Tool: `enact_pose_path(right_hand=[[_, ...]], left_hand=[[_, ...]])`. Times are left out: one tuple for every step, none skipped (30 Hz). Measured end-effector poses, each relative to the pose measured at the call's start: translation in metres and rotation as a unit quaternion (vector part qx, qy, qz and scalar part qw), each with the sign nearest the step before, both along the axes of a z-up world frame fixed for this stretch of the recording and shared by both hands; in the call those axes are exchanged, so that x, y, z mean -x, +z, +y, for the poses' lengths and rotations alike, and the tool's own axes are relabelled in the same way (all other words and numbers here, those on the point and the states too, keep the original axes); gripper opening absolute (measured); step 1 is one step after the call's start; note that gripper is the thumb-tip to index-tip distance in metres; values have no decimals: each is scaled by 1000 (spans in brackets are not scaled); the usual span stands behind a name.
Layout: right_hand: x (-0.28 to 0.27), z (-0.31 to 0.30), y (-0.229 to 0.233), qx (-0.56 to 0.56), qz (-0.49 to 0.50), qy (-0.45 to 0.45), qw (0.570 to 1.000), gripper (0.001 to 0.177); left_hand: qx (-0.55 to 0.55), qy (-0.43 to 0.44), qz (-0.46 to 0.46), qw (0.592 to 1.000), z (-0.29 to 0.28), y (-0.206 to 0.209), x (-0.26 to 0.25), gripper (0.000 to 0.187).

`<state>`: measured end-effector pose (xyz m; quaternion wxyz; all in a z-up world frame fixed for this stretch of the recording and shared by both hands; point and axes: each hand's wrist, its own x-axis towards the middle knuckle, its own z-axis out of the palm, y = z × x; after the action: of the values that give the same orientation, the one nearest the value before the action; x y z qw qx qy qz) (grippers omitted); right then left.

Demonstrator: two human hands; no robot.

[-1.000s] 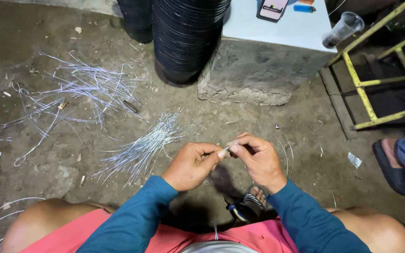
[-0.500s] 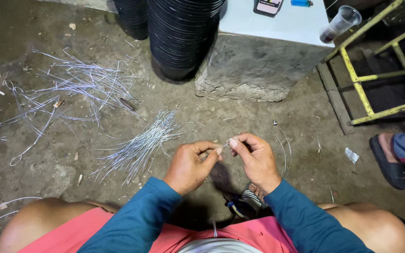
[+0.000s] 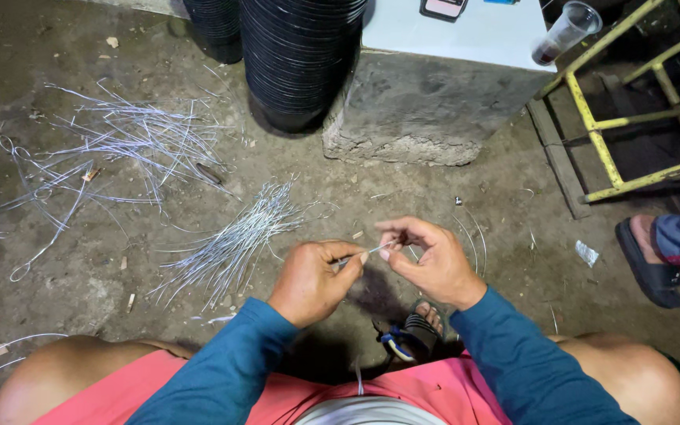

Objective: The person sits on the floor and repeatedly picks up thin metal wires, bends them, and cuts them into shorter pieces using pliers. The cut wire pieces are dropped onto a pile on the floor.

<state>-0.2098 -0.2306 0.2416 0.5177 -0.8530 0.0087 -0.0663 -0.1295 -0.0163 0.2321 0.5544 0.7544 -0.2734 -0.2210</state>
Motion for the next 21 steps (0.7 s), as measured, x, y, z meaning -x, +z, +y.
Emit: enact_pose_path(right_hand=[[0, 0, 4, 72, -13, 6, 997, 27], [0, 0, 6, 84, -12, 16, 996, 22], [0, 1, 7, 96, -11, 27, 995, 18], [-1, 2, 8, 109, -10, 37, 993, 13], [-1, 3, 9, 104, -10, 40, 994, 12], [0, 3, 10, 100, -9, 44, 994, 11], [-1, 3, 11, 95, -10, 48, 994, 11], [-2, 4, 12, 98, -2, 48, 994, 11], [-2, 4, 13, 102, 6, 47, 994, 11], [-2, 5, 14, 106, 14, 47, 993, 12], [-2, 6, 15, 107, 12, 39, 993, 11], [-1, 8, 16, 109, 9, 32, 994, 10], [-1, 10, 17, 110, 6, 25, 994, 10], [1, 14, 18, 148, -19, 8, 989, 10], [2, 18, 18, 184, -45, -7, 982, 10], [3, 23, 16, 221, -72, -21, 972, 11], [3, 30, 13, 276, -97, -41, 955, 12], [3, 36, 9, 330, -121, -60, 934, 14], [4, 40, 4, 383, -145, -81, 909, 16], [4, 40, -1, 390, -137, -92, 906, 18], [2, 38, -7, 397, -129, -102, 903, 19]], left_hand=[[-7, -1, -21, 1000, 0, 2, 0, 23], [-14, -3, -42, 999, 0, 3, 1, 23], [-20, -4, -63, 998, 0, 4, 1, 23], [-12, -8, -89, 996, -1, 5, 2, 23], [-4, -12, -114, 993, -1, 6, 1, 22], [4, -15, -140, 990, -1, 7, 1, 22], [-8, -18, -140, 990, 0, 7, 1, 22], [-21, -22, -140, 990, 0, 8, 1, 22], [-32, -27, -139, 989, 1, 7, 1, 22], [-37, -27, -135, 990, 1, 6, 1, 22], [-42, -28, -132, 990, 2, 5, 1, 22], [-46, -29, -129, 990, 1, 3, 1, 23], [-40, -15, -138, 990, 0, 1, 2, 22], [-33, -2, -146, 989, -2, -2, 4, 21], [-27, 14, -156, 987, -5, -6, 6, 20], [-7, 51, -147, 988, -10, -10, 11, 20], [13, 88, -138, 986, -17, -14, 19, 20], [33, 125, -130, 983, -24, -18, 26, 21], [44, 132, -97, 986, -29, -22, 32, 23], [54, 140, -64, 987, -35, -27, 38, 26], [65, 147, -31, 987, -40, -33, 41, 29]])
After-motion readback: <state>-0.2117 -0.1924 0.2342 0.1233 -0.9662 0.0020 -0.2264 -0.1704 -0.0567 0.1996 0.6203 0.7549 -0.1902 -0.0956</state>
